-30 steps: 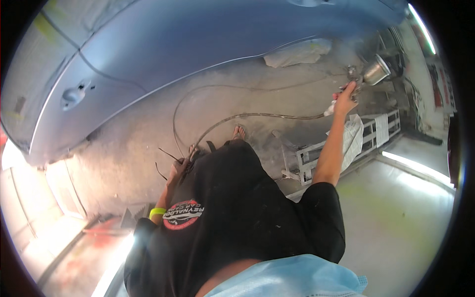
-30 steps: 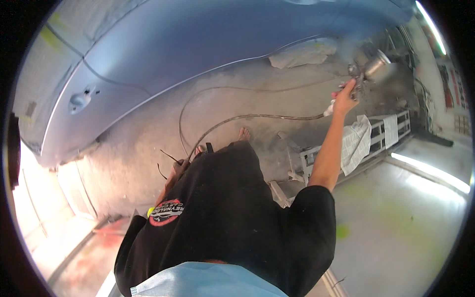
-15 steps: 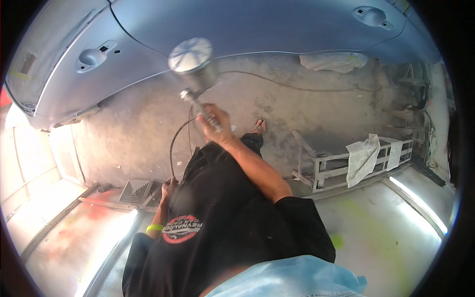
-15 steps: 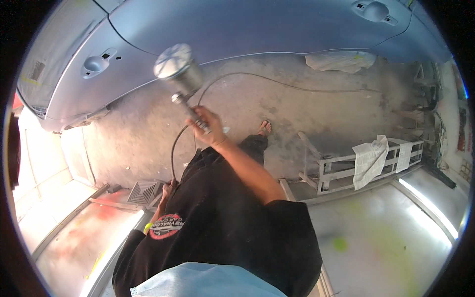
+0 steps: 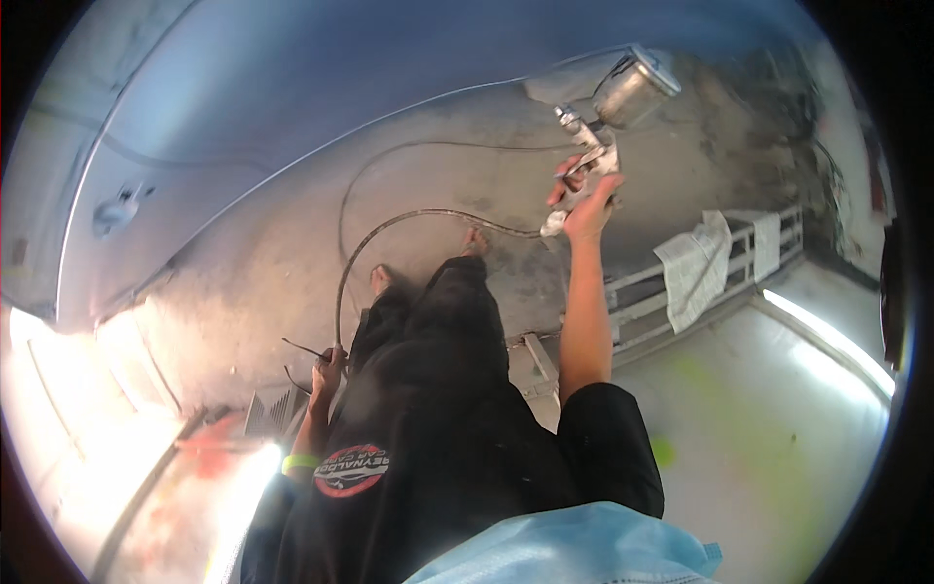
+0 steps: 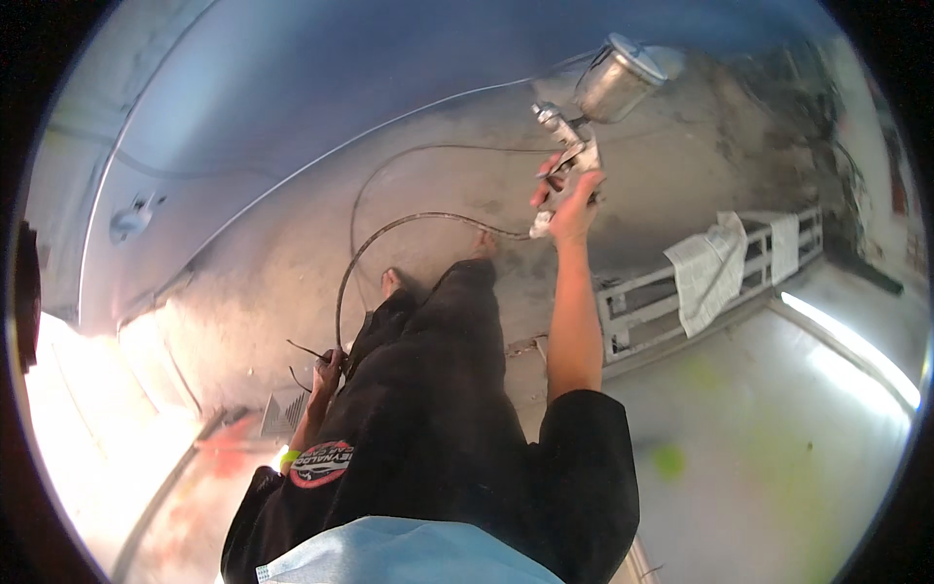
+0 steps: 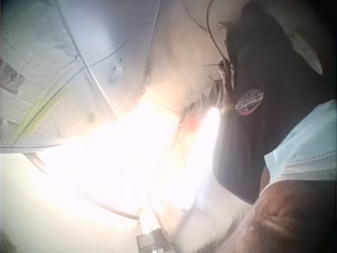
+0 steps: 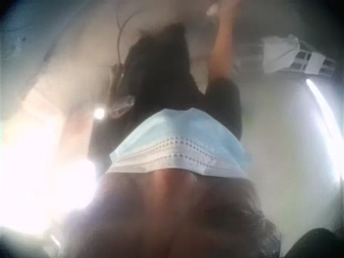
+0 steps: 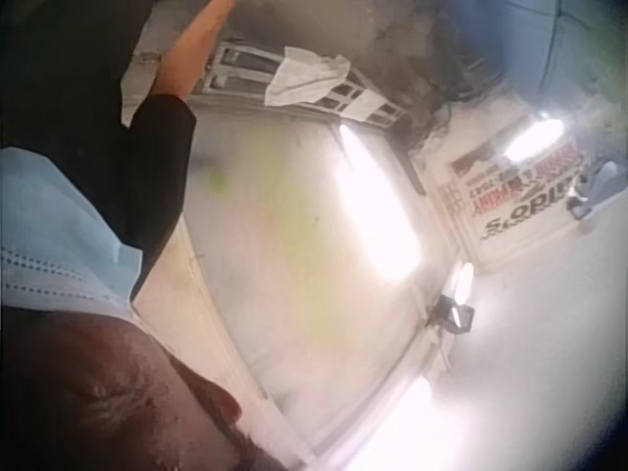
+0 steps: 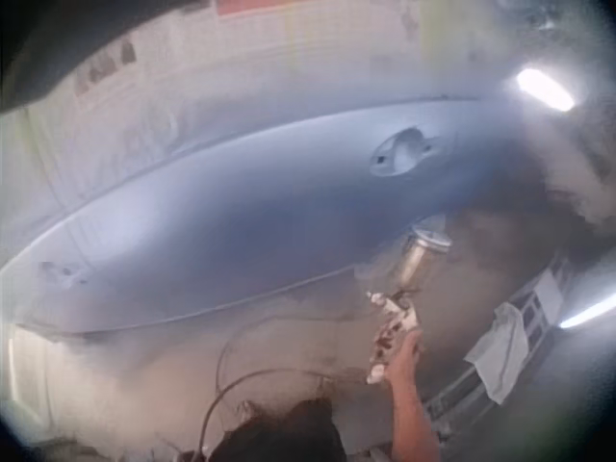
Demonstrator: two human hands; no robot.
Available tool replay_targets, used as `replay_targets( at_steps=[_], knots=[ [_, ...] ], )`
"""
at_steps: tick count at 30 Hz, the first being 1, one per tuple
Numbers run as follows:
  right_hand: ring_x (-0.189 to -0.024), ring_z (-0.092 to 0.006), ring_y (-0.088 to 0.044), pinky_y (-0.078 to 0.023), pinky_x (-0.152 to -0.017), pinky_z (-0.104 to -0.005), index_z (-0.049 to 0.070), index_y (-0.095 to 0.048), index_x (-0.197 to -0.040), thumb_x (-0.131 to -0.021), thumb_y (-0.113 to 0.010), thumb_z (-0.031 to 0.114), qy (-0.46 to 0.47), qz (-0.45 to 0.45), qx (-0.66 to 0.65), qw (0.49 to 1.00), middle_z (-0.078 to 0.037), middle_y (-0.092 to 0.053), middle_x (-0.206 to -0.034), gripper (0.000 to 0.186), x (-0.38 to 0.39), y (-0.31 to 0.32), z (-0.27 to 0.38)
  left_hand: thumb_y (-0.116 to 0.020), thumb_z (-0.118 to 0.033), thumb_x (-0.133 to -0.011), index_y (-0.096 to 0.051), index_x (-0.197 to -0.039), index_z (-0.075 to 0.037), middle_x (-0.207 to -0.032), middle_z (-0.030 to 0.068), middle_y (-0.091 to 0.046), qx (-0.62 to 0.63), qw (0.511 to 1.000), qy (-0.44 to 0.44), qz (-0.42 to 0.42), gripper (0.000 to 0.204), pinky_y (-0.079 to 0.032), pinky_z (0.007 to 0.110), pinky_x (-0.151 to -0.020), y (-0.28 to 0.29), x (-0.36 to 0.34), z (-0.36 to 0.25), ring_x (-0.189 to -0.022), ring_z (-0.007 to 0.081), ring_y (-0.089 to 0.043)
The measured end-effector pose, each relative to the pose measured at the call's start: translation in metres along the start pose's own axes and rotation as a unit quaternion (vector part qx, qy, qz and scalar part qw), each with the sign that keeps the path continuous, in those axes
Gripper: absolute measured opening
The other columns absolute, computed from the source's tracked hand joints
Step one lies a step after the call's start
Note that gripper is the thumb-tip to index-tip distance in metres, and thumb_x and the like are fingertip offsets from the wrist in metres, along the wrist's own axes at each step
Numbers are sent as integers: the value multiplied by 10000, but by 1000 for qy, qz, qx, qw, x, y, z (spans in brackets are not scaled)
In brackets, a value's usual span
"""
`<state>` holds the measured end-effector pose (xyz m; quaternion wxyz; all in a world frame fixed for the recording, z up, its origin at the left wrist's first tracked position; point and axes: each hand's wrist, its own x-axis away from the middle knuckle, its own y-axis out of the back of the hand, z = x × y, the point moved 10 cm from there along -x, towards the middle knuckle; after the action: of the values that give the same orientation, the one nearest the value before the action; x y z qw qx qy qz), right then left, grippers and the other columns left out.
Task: The person paints the side panels of a light blue car using a spray gun. The person moves the spray gun in sweeping motions across the front fender and doors, pausing to adjust the spray nozzle and hold a pair of glasses while working in a paint booth.
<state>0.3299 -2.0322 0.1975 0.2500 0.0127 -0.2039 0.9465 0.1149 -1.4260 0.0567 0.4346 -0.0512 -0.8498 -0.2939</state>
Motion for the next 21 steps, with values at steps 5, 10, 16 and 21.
replay_targets(
  at_steps=[5, 10, 16, 21],
  knots=[
    [-467, -160, -519, -455, -419, -283, 44, -565, -1035, -898, -338, 741, 58, -115, 49, 990, -75, -615, -824, 745, -70, 108, 106, -536, -406, -961, -684, -936, 28, -778, 125, -691, -19, 996, -75, 42, 459, -501, 324, -694, -44, -24, -61, -760, 178, -661],
    [-449, -166, -509, -466, -409, -289, 34, -579, -1026, -903, -424, 696, 113, -225, 94, 963, -71, -613, -775, 691, -83, 177, 197, -548, -367, -957, -688, -963, 17, -803, 130, -700, -66, 987, -122, 86, 409, -498, 321, -702, -63, -20, -124, -772, 169, -658],
    [-474, -164, -555, -469, -391, -256, -22, -603, -869, -939, -575, 474, 140, -412, 267, 860, -80, -612, -744, 501, -53, 178, 191, -529, -388, -958, -665, -968, 33, -785, 189, -668, -106, 985, -109, 77, 442, -492, 353, -700, -50, -7, -115, -757, 209, -658],
    [-499, -120, -549, -470, -432, -239, 6, -620, -927, -950, -585, 412, 133, -229, 247, 932, -55, -621, -749, 408, -4, 73, 88, -521, -442, -941, -662, -968, 18, -766, 197, -652, -103, 993, -53, 26, 482, -485, 384, -684, -3, -10, -44, -741, 234, -655]
  ],
)
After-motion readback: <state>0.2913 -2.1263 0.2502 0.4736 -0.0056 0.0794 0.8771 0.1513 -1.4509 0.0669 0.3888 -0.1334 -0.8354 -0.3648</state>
